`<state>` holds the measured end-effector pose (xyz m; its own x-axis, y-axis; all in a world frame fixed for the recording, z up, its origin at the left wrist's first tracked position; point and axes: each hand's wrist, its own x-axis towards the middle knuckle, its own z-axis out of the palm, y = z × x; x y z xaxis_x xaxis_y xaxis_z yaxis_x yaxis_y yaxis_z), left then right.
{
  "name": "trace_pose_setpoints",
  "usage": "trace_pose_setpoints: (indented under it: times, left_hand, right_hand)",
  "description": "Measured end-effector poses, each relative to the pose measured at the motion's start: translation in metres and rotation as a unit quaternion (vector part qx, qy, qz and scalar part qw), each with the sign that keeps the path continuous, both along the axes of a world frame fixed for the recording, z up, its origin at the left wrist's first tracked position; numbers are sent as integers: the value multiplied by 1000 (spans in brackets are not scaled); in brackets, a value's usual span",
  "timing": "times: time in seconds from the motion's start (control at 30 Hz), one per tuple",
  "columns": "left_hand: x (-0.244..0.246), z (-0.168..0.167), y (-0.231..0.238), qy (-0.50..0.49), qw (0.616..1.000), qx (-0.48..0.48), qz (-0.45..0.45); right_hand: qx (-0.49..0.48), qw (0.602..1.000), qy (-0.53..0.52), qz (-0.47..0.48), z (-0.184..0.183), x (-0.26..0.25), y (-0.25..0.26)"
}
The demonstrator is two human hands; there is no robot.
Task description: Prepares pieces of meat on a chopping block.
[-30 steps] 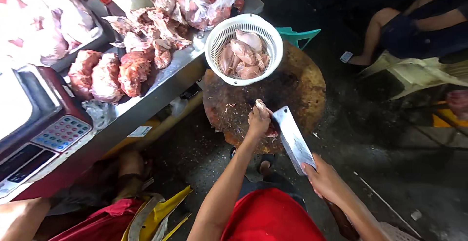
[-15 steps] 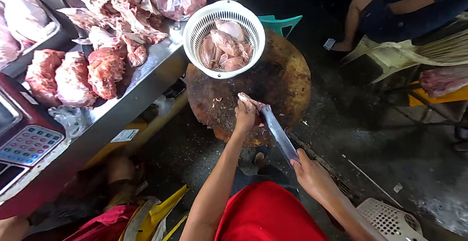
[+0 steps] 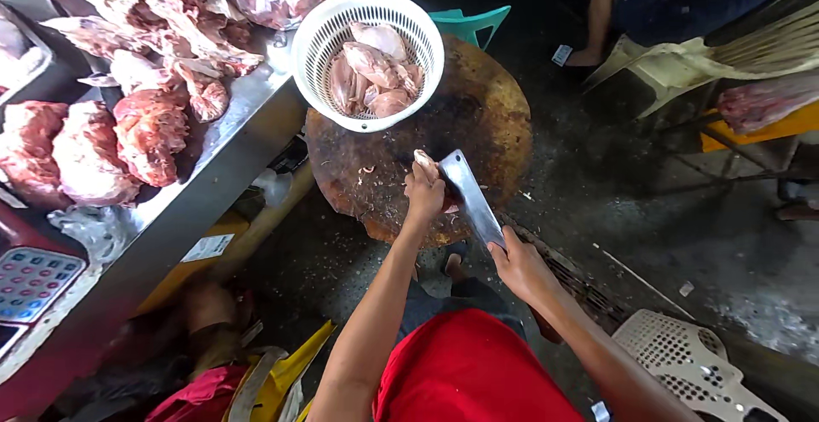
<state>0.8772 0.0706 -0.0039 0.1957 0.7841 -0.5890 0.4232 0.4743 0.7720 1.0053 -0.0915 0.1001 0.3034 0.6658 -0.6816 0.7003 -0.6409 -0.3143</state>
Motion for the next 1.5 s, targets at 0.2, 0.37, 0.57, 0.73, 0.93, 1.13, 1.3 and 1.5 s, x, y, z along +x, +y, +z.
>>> trace_pose_setpoints:
  times: [0.2,0.37,0.57,0.73,0.93,1.13,1.3,1.5]
  left_hand:
    - [-6,24,-15,61,997,10,-45]
    - [-3,-3,-5,-18,998,10,-54]
    - [-13,-12,3,-48,999,17,-12]
    - [-28,37,-5,46,998,3,-52]
    - [0,33,4,158,964,-26,-213]
    - [7,21,12,161,956,-5,-246]
    - [1,-4,10,100,967,29,-234]
    - [-14,-13,4,16,984,55,-167]
  right_hand:
    - [-85,996,-12,28,13,-8,1]
    - [-87,996,18,5,19,11,-35]
    - [-73,996,-33,26,20,-18,-15]
    - [-87,996,-12,34,35,-22,-19]
    - [-126,992,-23,-18,33,-45,-14]
    - [-102,993,-7,-60,18,-55,32]
    - [-91,993,40,-68,25,-50,54]
    - [-53,992,79,-88,17,-40,47]
